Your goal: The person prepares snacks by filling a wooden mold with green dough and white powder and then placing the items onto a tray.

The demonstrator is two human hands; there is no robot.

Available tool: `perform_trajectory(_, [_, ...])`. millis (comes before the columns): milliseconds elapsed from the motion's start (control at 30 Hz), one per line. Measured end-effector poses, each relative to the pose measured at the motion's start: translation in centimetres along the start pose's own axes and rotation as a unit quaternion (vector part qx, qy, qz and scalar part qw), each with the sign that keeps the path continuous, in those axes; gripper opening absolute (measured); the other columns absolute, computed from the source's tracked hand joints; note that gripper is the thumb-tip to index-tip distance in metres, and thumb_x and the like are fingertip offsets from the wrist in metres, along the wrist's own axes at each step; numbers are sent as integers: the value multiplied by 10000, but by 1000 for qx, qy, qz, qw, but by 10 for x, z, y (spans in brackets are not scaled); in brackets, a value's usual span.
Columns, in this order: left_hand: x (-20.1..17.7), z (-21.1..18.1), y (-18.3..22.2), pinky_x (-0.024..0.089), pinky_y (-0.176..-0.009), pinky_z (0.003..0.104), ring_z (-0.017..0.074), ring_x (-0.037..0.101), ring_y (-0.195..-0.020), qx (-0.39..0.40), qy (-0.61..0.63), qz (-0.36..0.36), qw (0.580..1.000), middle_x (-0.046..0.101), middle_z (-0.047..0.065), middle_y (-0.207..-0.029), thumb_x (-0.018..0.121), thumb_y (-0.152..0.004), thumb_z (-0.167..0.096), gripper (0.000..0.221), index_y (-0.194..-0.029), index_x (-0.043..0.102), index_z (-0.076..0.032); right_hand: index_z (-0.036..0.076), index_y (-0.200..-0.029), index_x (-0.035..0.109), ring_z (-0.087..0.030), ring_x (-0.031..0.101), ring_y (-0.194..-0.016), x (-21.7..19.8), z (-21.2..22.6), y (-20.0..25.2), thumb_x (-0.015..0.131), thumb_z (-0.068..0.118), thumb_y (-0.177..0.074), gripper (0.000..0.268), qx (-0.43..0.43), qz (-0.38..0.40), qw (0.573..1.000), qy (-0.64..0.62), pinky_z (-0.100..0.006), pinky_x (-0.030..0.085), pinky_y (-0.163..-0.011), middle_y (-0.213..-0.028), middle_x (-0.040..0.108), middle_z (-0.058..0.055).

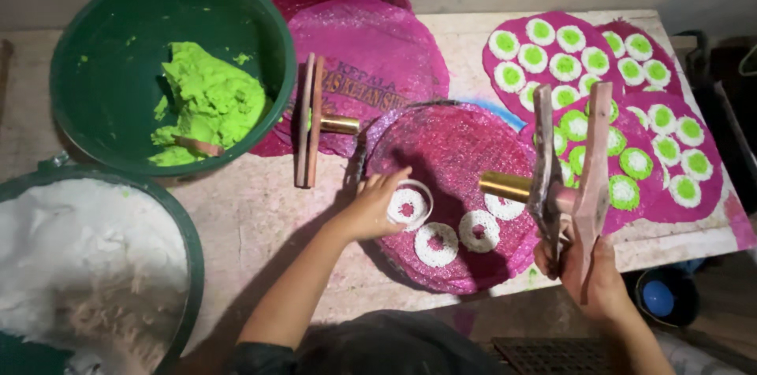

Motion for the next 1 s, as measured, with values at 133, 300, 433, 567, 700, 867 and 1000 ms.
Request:
perform_trajectory(133, [-15, 15, -41, 182, -1178, 615, 365, 339, -1438, -28, -17, -13, 999, 422, 167, -1545, 877, -703, -371, 1144, -1602, 192, -197, 11, -1262, 487, -200, 491, -722, -6, -14, -6, 264, 861, -917, 944, 6, 7, 1000, -12, -361, 363, -613, -837, 532, -79])
perform_trajectory(300, [-19, 28, -75, 210, -1203, 589, 362, 320, -1465, -33, -68, 8, 997, 405, 188, -1548, 860, -688, -463, 1164, -1592, 208, -129, 54, -1246, 524, -179, 493, -704, -12, -31, -20, 196, 827, -927, 898, 7, -15, 1000, 3, -344, 377, -602, -814, 547, -72])
perform_trajectory(433, [-21, 24, -77, 147, -1194, 574, 371, 164, -1519, -58, 9, 43, 997, 230, 202, -1634, 785, -803, -598, 1110, -1588, 210, -64, 41, -1209, 531, -190, 552, -712, -6, -43, -38, 199, 748, -957, 821, 47, 17, 997, 61, -354, 475, -623, -833, 577, -73])
perform_trajectory(567, [-61, -39, -79, 210, -1339, 525, 353, 298, -1583, 183, 678, 45, 711, 355, 211, -1665, 670, -928, -677, 985, -1600, 365, -23, -7, -1086, 594, -197, 597, -696, 14, -39, -79, 213, 692, -1012, 800, 124, 109, 971, 170, -362, 546, -623, -814, 622, -85])
perform_trajectory(700, [-89, -43, -93, 328, -1243, 477, 272, 522, -1337, 231, 828, -1, 510, 603, 87, -1318, 597, -909, -694, 755, -1355, 570, -86, 91, -1142, 647, -154, 604, -739, 40, -22, -117, 220, 680, -934, 757, 238, 186, 899, 319, -339, 525, -653, -845, 672, -54])
perform_trajectory(867, [-90, 5, -113, 445, -1013, 405, 164, 531, -858, 188, 884, -111, 414, 510, -27, -836, 579, -988, -570, 402, -931, 533, -174, 22, -1063, 698, -212, 636, -710, 73, 20, -150, 241, 707, -946, 831, 255, 175, 846, 434, -415, 534, -662, -776, 661, -83])
perform_trajectory(1000, [-86, 42, -108, 451, -938, 372, 148, 525, -817, 212, 882, -145, 395, 509, -41, -790, 561, -969, -533, 359, -884, 526, -186, 56, -1114, 692, -238, 704, -747, 107, 30, -166, 253, 789, -878, 886, 195, 152, 831, 498, -451, 560, -725, -751, 687, -112])
Point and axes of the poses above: each hand's wrist, its own y-axis away from the middle knuckle, its own x-axis out of the palm, z = x × y, the point moved 8 cm from there along -y, towards the middle knuckle
